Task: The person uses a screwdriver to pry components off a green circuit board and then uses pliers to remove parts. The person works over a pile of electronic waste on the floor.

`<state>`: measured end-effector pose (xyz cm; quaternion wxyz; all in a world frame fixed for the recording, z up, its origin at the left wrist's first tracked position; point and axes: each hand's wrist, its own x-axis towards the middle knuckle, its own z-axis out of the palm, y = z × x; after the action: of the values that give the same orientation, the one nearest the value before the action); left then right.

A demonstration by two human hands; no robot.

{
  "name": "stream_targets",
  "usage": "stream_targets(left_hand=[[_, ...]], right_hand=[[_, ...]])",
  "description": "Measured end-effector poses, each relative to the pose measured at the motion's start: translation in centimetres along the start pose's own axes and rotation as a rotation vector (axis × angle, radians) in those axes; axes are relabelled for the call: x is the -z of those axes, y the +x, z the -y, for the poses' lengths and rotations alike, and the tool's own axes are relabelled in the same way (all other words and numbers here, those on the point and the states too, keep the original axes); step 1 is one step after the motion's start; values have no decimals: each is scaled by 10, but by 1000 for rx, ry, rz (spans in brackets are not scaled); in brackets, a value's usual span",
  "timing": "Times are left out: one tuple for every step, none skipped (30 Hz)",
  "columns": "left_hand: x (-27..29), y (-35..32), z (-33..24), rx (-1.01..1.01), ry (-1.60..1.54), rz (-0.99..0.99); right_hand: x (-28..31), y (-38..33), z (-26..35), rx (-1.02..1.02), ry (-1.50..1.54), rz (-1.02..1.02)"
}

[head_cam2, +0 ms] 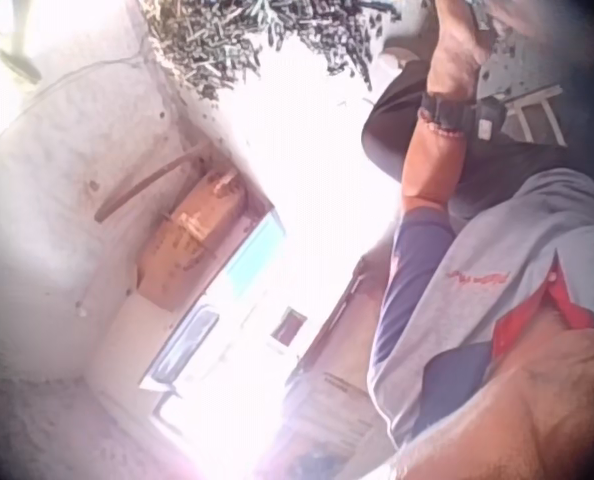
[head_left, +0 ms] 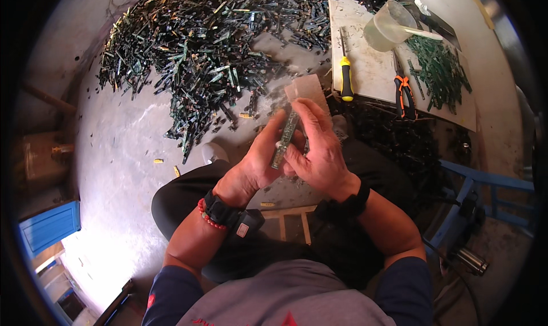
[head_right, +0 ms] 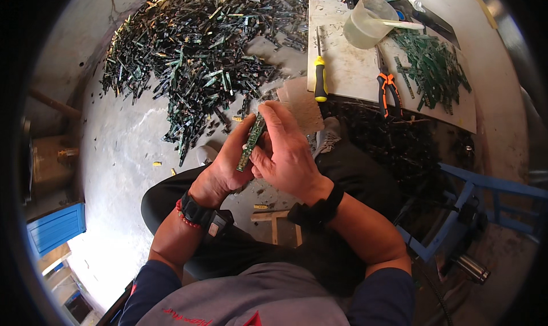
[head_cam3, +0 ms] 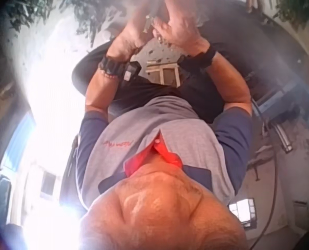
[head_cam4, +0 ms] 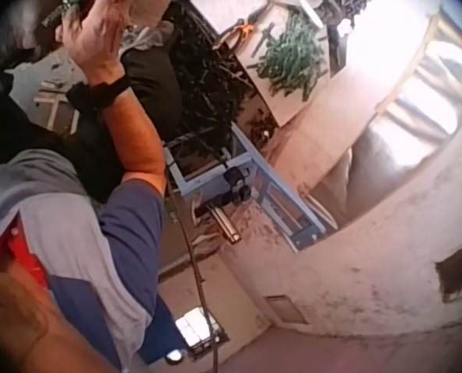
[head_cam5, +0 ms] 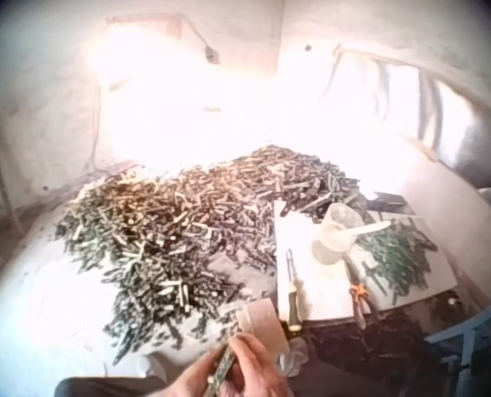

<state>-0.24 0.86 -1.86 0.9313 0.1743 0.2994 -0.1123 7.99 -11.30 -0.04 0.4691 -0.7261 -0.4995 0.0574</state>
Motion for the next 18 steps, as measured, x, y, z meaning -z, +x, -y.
stream_targets(left_hand=[[4, 1, 1, -14, 8, 32], [9, 2, 2, -30, 15, 62], [12, 1, 3, -46, 23, 92], [13, -1, 4, -74, 54, 44], [9, -4, 4, -99, 84, -3], [5, -7, 5, -124, 115, -50], [4, -9, 5, -115, 123, -69], [2, -10, 5, -107, 131, -89], [-2, -12, 5, -98, 139, -108], [-9, -14, 3, -98, 138, -164], [-7, -14, 2, -117, 161, -141], [-4, -14, 2, -136, 185, -118], [-2, -14, 2, -154, 208, -94], [-8, -15, 1, -150, 199, -103], [-7, -14, 1, -134, 196, -102], [-5, -13, 1, -117, 194, -102], [-4, -13, 1, -101, 191, -102], [-8, -13, 1, -102, 181, -143]], right_hand=[[-1, 0, -1, -5, -9, 21], [-3, 0, -3, -8, -16, 43], [-5, 0, -4, -11, -23, 65], [-4, 2, -4, -7, -10, 80], [-2, 4, -4, -6, 1, 95], [0, 6, -5, -5, 12, 110], [2, 7, -6, -13, 32, 135], [4, 8, -7, -21, 52, 160], [4, 9, -7, -29, 73, 186], [3, 10, -6, -32, 97, 160], [2, 9, -7, -47, 105, 145], [1, 8, -9, -63, 113, 130], [0, 7, -10, -79, 121, 115], [0, 8, -10, -75, 111, 86], [0, 8, -11, -93, 112, 88], [1, 8, -11, -111, 113, 90], [1, 8, -12, -129, 114, 92], [1, 7, -13, -146, 119, 86]])
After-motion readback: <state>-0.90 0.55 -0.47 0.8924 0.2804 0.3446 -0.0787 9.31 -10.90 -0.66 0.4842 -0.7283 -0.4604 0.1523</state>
